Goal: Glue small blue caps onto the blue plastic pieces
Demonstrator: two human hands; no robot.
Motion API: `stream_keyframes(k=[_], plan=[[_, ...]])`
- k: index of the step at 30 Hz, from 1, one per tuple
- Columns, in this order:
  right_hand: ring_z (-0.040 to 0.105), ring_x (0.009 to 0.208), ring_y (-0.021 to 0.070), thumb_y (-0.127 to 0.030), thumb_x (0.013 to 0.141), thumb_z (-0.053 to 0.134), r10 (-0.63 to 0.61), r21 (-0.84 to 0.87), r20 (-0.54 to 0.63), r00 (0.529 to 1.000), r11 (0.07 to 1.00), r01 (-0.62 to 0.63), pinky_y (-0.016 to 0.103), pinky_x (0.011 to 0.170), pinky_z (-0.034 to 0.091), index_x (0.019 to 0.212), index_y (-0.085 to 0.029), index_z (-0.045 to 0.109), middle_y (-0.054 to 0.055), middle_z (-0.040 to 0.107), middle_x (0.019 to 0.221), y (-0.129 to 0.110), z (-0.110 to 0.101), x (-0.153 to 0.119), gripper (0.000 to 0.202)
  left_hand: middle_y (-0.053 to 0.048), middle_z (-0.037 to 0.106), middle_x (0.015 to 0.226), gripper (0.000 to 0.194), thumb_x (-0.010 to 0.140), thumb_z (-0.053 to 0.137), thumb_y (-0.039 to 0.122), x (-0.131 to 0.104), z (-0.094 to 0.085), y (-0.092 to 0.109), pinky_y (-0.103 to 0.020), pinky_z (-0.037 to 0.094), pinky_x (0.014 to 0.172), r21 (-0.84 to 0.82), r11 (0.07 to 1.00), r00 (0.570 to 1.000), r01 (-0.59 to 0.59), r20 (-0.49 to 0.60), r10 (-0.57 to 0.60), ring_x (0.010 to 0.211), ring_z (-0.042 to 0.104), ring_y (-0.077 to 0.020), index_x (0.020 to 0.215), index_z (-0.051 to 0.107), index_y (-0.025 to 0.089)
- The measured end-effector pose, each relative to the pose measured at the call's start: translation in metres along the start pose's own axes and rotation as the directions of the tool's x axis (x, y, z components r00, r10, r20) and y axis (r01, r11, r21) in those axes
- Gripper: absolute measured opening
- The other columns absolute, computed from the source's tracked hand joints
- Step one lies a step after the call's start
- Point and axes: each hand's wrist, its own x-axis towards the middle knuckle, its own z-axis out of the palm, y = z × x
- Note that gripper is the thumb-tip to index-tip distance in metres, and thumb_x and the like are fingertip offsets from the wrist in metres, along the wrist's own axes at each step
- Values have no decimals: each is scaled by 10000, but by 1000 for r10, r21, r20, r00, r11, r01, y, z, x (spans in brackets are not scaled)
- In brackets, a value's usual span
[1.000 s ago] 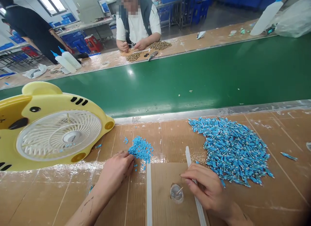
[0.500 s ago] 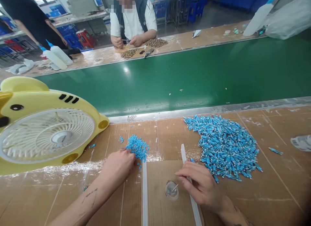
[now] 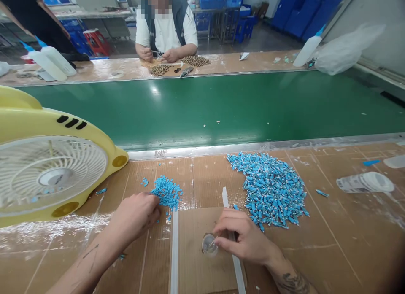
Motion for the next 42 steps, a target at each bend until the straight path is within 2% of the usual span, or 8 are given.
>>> stream_keyframes(k=[3,5,10,13,17,22,29,42], plan=[[557,680,123,-291,895,635,-27,23,-8,1000,999,27,253,648,427,787,-167,705,22,658,700,1,2,1,179,-22,632,648,227,833,490,289,-15,-8,-5,-284,329,555,-247,969,997,11,-73,-30,582,554,-188,658,623,231],[547,675,124,-295,902,624,-63,17,-13,998,998,63,256,645,421,785,-164,700,24,649,697,0,3,1,192,-5,622,637,214,825,529,317,-24,-8,-1,-276,361,564,-530,847,995,-44,-96,-9,579,526,-166,662,642,237],[479,636,131,-307,930,559,-197,-165,48,979,965,202,271,602,365,753,-163,645,20,568,660,-7,4,0,244,-37,597,630,158,701,682,347,-26,29,42,-323,412,617,-993,55,988,-105,-98,122,643,526,-190,614,658,218],[471,650,137,-259,928,551,-223,-273,34,974,935,224,283,614,344,776,-164,633,26,573,688,-10,6,-2,197,-19,544,571,179,619,742,338,-18,59,73,-300,368,582,-923,-378,994,-75,-100,45,583,458,-151,597,637,195],[483,670,146,-231,926,545,-219,-318,22,975,924,215,293,633,344,814,-168,632,32,585,699,-10,9,-1,155,6,508,559,191,615,778,301,-11,78,92,-253,284,523,-729,-682,988,55,-58,142,527,395,-104,612,631,179],[493,647,140,-226,927,554,-226,-228,-34,974,950,212,286,609,356,828,-172,629,27,591,677,-20,0,-1,135,6,524,592,143,622,795,232,-11,76,93,-239,241,506,-594,-797,976,104,-94,197,554,428,-95,656,669,173],[499,592,152,-220,911,573,-178,-13,-483,857,981,196,295,544,395,929,-199,660,30,538,651,-62,-5,5,91,-12,567,594,99,635,793,210,-12,81,99,-246,250,515,-610,-781,965,131,-102,242,551,439,-98,659,707,166],[502,582,129,-164,872,607,-226,-32,-429,874,971,235,262,529,404,855,-156,665,30,547,638,-58,9,13,61,-21,594,618,143,626,822,204,-14,83,102,-257,299,563,-634,-762,957,135,-116,265,578,460,-109,656,695,143]])
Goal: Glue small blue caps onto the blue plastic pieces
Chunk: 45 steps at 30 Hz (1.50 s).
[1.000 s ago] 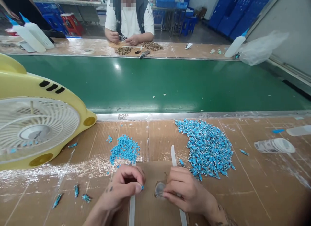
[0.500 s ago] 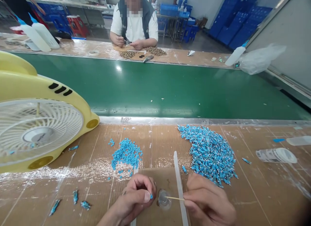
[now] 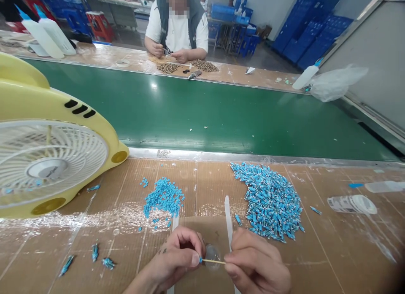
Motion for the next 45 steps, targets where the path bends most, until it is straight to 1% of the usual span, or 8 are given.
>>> stream_keyframes(k=[15,18,22,26,31,38,42,45], plan=[[516,617,139,-166,887,587,43,30,9,999,999,-43,278,572,397,925,-175,661,27,549,673,4,-13,-5,83,-22,582,612,121,629,815,197,2,-2,1,-255,254,523,-8,1000,1000,24,-8,-24,556,443,-105,662,710,146],[526,654,139,-146,883,573,100,-54,141,985,994,-94,280,606,381,901,-174,645,31,574,706,12,-20,-8,78,-19,579,602,129,626,818,210,1,-2,1,-254,250,520,-14,1000,1000,18,-7,-18,546,438,-103,662,710,150],[484,633,131,-246,914,570,102,-260,403,909,966,7,278,605,322,753,-166,607,18,571,654,21,-16,-11,183,-16,571,603,141,633,817,234,0,1,2,-257,255,535,-4,1000,1000,-3,-20,3,565,441,-109,667,704,157],[501,659,144,-446,922,566,217,-452,383,898,892,-23,277,617,324,725,-172,605,15,562,659,25,-25,-8,339,-10,548,606,160,634,814,261,-2,2,6,-255,247,547,10,1000,999,-7,-47,7,570,421,-104,656,695,157],[587,845,164,-262,957,516,520,-677,151,841,675,-295,286,782,403,931,-203,658,28,658,874,29,-65,5,156,-1,529,610,169,634,812,267,-2,3,9,-257,243,557,-4,999,998,-32,-51,32,576,412,-102,646,679,164],[606,838,186,-169,882,564,674,-850,248,696,496,-178,286,745,407,817,-196,639,22,656,842,38,-51,9,103,10,519,599,178,645,804,263,2,0,10,-256,220,525,10,998,998,-60,0,60,519,387,-80,652,669,148],[593,813,183,-71,828,528,643,-867,265,719,484,-113,285,715,391,781,-184,588,24,630,832,43,-38,8,136,10,526,606,208,654,802,282,3,-4,10,-250,223,518,34,992,992,-124,-13,124,513,393,-75,651,648,141],[553,750,162,-49,815,497,560,-788,273,782,597,-152,273,672,381,777,-184,559,14,585,794,40,-36,11,153,12,534,603,233,646,809,296,2,-3,10,-247,240,515,33,981,981,-193,-18,193,504,401,-75,662,633,145]])
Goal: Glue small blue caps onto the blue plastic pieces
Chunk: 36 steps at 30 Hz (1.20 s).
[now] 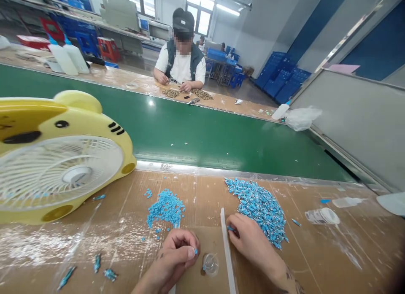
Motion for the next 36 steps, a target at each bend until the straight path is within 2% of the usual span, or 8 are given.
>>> stream_keyframes(k=[3,7,9,12,15,20,31,36], plan=[[541,725,144,-81,837,496,-88,311,-83,993,944,110,260,663,400,788,-185,574,8,557,770,-11,-6,-2,138,17,527,583,243,643,813,298,1,3,-1,-241,236,498,-10,999,999,-49,12,50,476,391,-67,653,625,145],[560,709,126,-160,832,598,-176,695,-178,968,674,250,236,639,439,804,-188,657,20,586,788,-40,-8,-4,71,12,530,578,225,671,805,293,2,2,-3,-242,277,524,30,995,995,-98,23,97,497,419,-77,647,636,146],[579,705,117,-169,815,650,-159,804,-176,971,547,235,218,622,458,836,-196,693,27,619,814,-54,-6,-3,56,-12,578,620,186,713,784,285,1,0,-4,-260,343,588,102,984,989,-149,30,146,574,492,-110,674,660,152],[612,695,108,-167,802,689,-74,907,-122,990,396,141,192,599,485,876,-205,716,33,664,838,-66,-2,0,88,-57,668,745,106,773,742,268,0,-2,-1,-309,423,708,220,942,967,-254,74,243,731,590,-172,744,706,172],[653,722,118,-153,781,718,-12,935,-116,993,336,114,184,623,520,859,-200,720,35,698,823,-69,0,0,91,-68,711,801,41,805,711,228,0,1,5,-340,466,764,318,887,942,-334,119,313,798,634,-199,796,739,200],[683,675,111,-132,749,753,46,930,-158,986,343,132,155,601,547,816,-184,716,28,725,773,-69,0,-4,93,-69,729,767,56,810,702,195,-2,9,10,-355,513,748,375,847,925,-378,115,362,767,667,-210,797,754,212],[681,652,109,-163,760,750,10,823,-222,975,538,182,171,608,548,808,-180,716,17,727,742,-68,4,-6,62,-74,730,724,74,796,719,247,-3,10,11,-329,513,695,461,814,930,-354,78,360,711,665,-203,740,739,204],[686,672,112,-175,784,736,-21,758,-253,967,617,211,192,633,542,836,-193,714,5,737,763,-68,5,-7,59,-72,733,734,61,805,704,212,-3,10,13,-322,510,704,515,773,921,-371,96,378,712,669,-198,757,741,206]])
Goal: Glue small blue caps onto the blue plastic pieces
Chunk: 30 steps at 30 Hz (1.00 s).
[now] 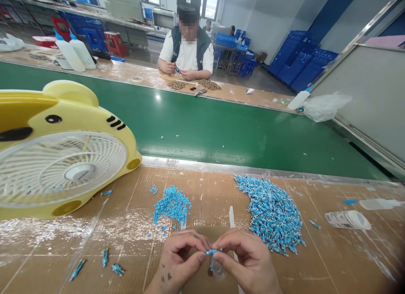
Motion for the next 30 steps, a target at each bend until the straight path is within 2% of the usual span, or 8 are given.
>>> stream_keyframes(k=[6,13,24,30], plan=[[702,709,125,-182,795,731,-55,-60,31,998,997,57,219,682,546,855,-209,711,2,747,789,3,-1,0,69,-85,732,734,101,819,680,229,0,-3,5,-315,507,681,121,992,1000,17,6,-18,694,671,-206,746,738,191],[700,689,126,-124,805,704,-167,-48,31,986,985,168,215,649,556,897,-207,702,16,740,783,1,1,0,124,-66,742,738,124,827,650,147,2,-2,12,-308,524,692,216,973,997,-80,20,78,694,689,-199,769,738,212],[705,725,121,-94,788,715,-119,54,1,993,991,119,215,668,558,901,-230,696,1,751,830,8,6,-1,178,-81,734,741,106,827,656,168,1,-5,11,-321,510,697,185,980,997,-73,13,72,698,682,-212,770,737,206],[701,746,129,-95,790,713,-126,32,-63,990,991,128,222,686,560,883,-217,694,11,744,827,11,12,-2,154,-58,738,741,119,815,655,135,2,-3,13,-291,512,707,292,952,993,-95,-39,111,711,687,-195,760,724,216]])
